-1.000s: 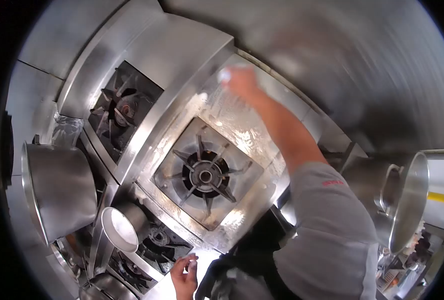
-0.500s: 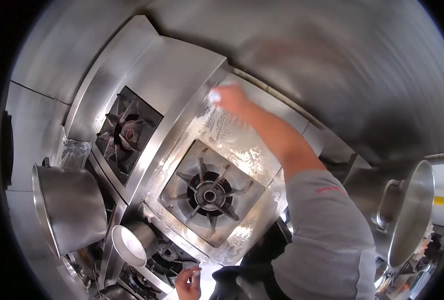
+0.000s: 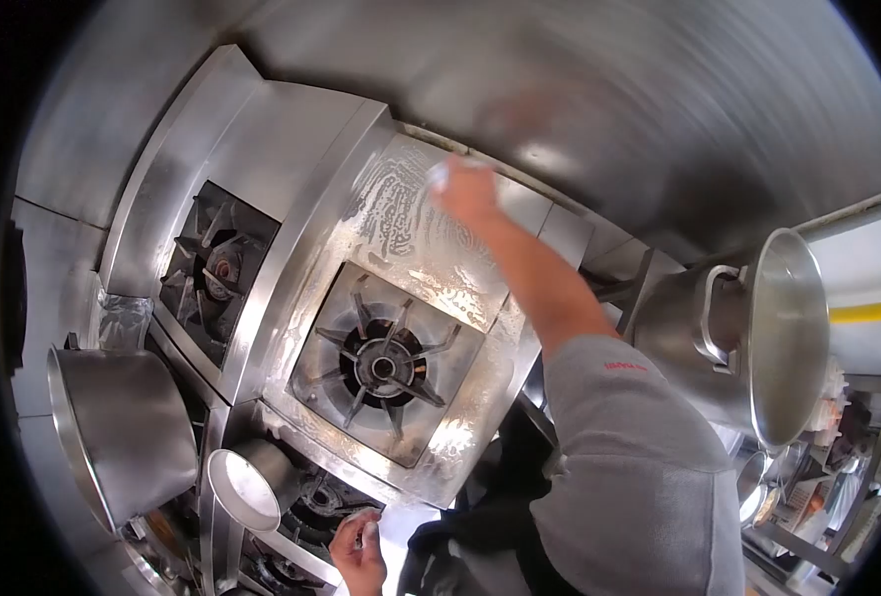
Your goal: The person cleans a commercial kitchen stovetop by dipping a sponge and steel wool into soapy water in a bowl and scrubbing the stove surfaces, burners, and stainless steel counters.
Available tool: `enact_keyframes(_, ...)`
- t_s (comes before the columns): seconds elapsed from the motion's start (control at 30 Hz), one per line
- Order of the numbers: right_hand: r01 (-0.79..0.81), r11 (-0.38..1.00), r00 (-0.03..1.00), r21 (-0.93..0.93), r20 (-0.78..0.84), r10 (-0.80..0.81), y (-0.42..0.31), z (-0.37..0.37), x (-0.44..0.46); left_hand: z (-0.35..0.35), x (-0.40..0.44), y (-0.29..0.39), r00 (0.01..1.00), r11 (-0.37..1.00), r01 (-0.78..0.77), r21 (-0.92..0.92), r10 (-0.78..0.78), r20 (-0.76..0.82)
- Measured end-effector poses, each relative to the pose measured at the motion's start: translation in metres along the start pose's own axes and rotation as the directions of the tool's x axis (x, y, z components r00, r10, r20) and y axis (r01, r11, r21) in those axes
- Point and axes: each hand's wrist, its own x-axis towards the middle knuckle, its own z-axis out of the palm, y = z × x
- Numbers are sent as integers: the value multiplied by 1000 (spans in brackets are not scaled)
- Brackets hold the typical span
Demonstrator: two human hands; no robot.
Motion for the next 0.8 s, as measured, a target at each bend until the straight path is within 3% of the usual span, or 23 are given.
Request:
enact_keyframes(0.03,-151,988,978,21,-139,153,23,-6,1,-4,-1,-2,1000,1000,-20,15,21,-3)
enact_keyframes(0.07,-160,987,978,26,-134,162,34,-6,-21,-10,-2,-6,1000,1000,-18,24,18,5)
enact_keyframes(0.13,-248,938,965,243,-22,260,42,-6,-89,-12,-9,-14,1000,999,-12,50,12,7)
enact_keyframes(0.17,-24,994,985,107,-165,41,27,14,-113,-14,-8,-17,1000,999,-21,43,21,5)
enact_keyframes(0.2,185,981,942,-65,-273,-195,8,35,-118,-17,-6,-21,997,988,-74,135,69,44)
enact_keyframes(0.23,170,983,984,72,36,-173,-17,23,-99,-18,-4,-22,990,965,-126,231,107,91)
enact_keyframes(0.27,224,974,975,26,-3,-224,-28,27,-65,-16,2,-14,991,961,-107,254,82,107)
enact_keyframes(0.33,158,987,982,4,-109,-157,-12,47,25,-8,7,-9,993,966,-107,237,92,76)
enact_keyframes(0.37,173,985,979,21,-114,-169,-5,37,37,-10,6,-18,992,954,-121,275,111,55)
enact_keyframes(0.43,-37,996,995,82,-91,44,19,3,34,-7,2,-5,999,975,-50,218,46,22)
enact_keyframes(0.47,-38,996,996,86,-82,45,13,18,16,-5,-6,-11,1000,984,-21,174,22,-2)
enact_keyframes(0.53,131,990,908,-47,-395,-139,5,55,-4,-4,-12,-24,998,971,-37,234,26,49)
enact_keyframes(0.6,227,970,963,83,-170,-211,-45,48,15,-1,-8,-19,997,969,-39,244,21,76)
enact_keyframes(0.67,218,971,976,97,-40,-215,-66,31,52,4,8,2,974,949,-227,220,215,77)
enact_keyframes(0.7,204,972,979,113,-22,-203,-62,30,45,7,8,7,976,948,-214,234,197,92)
enact_keyframes(0.77,196,970,978,142,-104,-182,-35,21,12,11,2,10,995,995,-86,46,89,-50)
enact_keyframes(0.8,129,989,989,74,-87,-123,-22,17,-20,10,-1,9,996,997,-80,18,81,-22)
